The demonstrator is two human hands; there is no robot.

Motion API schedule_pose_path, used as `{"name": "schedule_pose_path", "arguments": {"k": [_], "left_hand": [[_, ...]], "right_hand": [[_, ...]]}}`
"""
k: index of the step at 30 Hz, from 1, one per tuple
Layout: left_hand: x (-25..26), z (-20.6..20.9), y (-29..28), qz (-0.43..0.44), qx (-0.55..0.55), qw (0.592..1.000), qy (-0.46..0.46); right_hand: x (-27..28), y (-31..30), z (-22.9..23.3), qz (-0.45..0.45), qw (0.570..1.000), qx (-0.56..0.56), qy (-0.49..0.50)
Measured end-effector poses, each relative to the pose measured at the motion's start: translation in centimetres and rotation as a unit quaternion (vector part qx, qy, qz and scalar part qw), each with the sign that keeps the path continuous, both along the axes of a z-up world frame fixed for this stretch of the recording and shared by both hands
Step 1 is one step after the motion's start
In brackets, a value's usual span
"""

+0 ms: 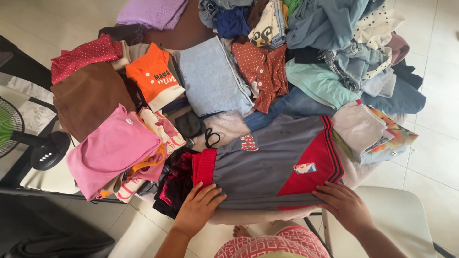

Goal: Folding various items of clothing on a table.

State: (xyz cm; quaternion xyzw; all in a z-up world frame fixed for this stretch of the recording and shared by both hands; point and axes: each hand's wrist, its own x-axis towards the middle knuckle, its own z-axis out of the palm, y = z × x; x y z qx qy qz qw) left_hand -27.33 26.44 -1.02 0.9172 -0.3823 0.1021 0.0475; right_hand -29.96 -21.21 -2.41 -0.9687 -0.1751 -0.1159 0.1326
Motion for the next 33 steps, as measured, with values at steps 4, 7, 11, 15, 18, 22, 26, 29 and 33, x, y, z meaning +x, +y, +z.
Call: {"name": "schedule_pose_path", "arguments": {"k": [4,7,11,15,18,22,26,29,33], "left_hand": [[0.1,0.3,0.2,0.001,-0.080,0.995,0.064],[-0.7,-0.9,0.1,-0.002,-0.081,0.994,0.079],[-1.7,-0.1,-0.3,0.000,-0.093,0.992,0.079],[-2.1,-0.3,-1.0,0.028,-0.105,0.991,0.079],[-2.1,-0.5,-0.9,0.057,-0.046,0.994,0.076],[-1.3,3.1,-1.9,0.109,-0.104,0.987,0.057],[-0.8,3.2,-3.5,0.353,-0.256,0.898,0.055],[0.3,1.8,-4.7,0.535,-0.260,0.797,0.102],[2.1,1.7,-5.7,0.604,-0.176,0.760,0.164]], "right_hand": [[0.0,-1.0,-0.3,-0.017,0.998,-0.017,0.059],[-0.3,-1.0,0.0,-0.005,0.997,-0.030,0.073],[-0.9,0.0,0.8,0.041,0.998,-0.030,0.021],[-0.3,-1.0,-0.5,0.039,0.999,-0.010,0.013],[1.8,-2.3,-0.5,0.031,0.996,-0.007,0.077],[4.5,-3.0,2.3,0.000,0.964,-0.021,0.263],[6.4,-2.1,6.3,0.102,0.934,-0.006,0.342],[6.9,1.1,7.6,0.063,0.926,-0.012,0.373],[7.4,4.9,5.2,0.016,0.958,0.059,0.279]]}}
